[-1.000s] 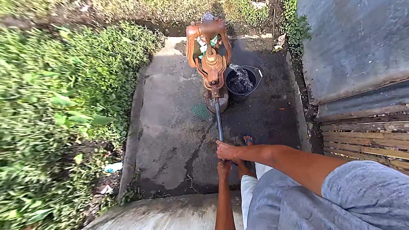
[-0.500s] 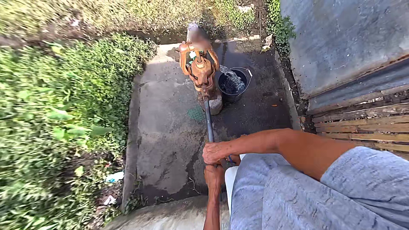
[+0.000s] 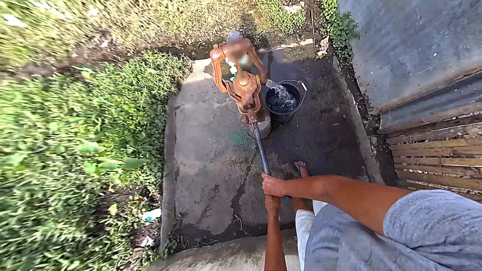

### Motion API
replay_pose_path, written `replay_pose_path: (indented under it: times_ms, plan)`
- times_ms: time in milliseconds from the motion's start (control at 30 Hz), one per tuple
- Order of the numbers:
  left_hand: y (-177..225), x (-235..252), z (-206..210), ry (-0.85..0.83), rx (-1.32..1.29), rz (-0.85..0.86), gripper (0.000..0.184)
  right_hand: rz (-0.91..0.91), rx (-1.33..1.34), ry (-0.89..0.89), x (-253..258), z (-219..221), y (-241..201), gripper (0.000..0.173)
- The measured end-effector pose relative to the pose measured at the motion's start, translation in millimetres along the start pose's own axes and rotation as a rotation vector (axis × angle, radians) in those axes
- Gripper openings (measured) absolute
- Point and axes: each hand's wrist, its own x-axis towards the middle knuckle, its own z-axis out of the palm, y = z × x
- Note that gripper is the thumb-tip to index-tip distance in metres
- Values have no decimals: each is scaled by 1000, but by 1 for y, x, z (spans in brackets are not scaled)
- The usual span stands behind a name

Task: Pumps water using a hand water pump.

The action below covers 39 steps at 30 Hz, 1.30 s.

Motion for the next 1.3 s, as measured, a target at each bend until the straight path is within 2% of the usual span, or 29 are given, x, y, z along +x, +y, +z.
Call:
replay_pose_path:
  times_ms: [100,200,267,333,367,433,500,600,733,833,900,1000,1133,1233,1300]
  plan:
    - [31,-75,-37,-146,-300,-25,5,-100,-82,49,-49,-50,-27,19]
    - [74,-156,-73,-221,-441,2,3,-165,-69,91,-108,-108,-46,19]
    - [89,-179,-86,-225,-429,73,5,-195,-53,118,-125,-127,-47,23]
    - [85,-168,-83,-134,-285,122,8,-201,-56,128,-118,-123,-43,26]
    - [76,-152,-76,-39,-129,132,12,-193,-55,124,-107,-113,-41,23]
    - [61,-121,-63,136,144,79,24,-166,-48,118,-77,-90,-40,17]
    - [58,-99,-59,201,274,21,30,-138,-28,97,-56,-83,-34,17]
    - [45,-81,-43,226,376,-52,32,-117,-64,19,-34,-63,-30,18]
    - [19,-21,-23,213,405,-103,34,-78,-69,30,6,-28,-7,23]
    - [12,16,-4,94,400,-156,46,3,-19,-40,22,-3,9,25]
    - [16,17,-1,48,382,-157,50,14,-19,-60,17,0,11,28]
    - [21,-23,-16,-1,257,-87,40,-95,-65,49,-22,-18,-2,23]
    - [59,-132,-70,-83,-95,38,25,-170,-84,131,-95,-93,-44,15]
    - [107,-187,-104,-139,-122,113,29,-206,-36,191,-132,-139,-47,21]
    - [115,-185,-105,-133,-51,113,25,-218,-45,213,-133,-139,-43,22]
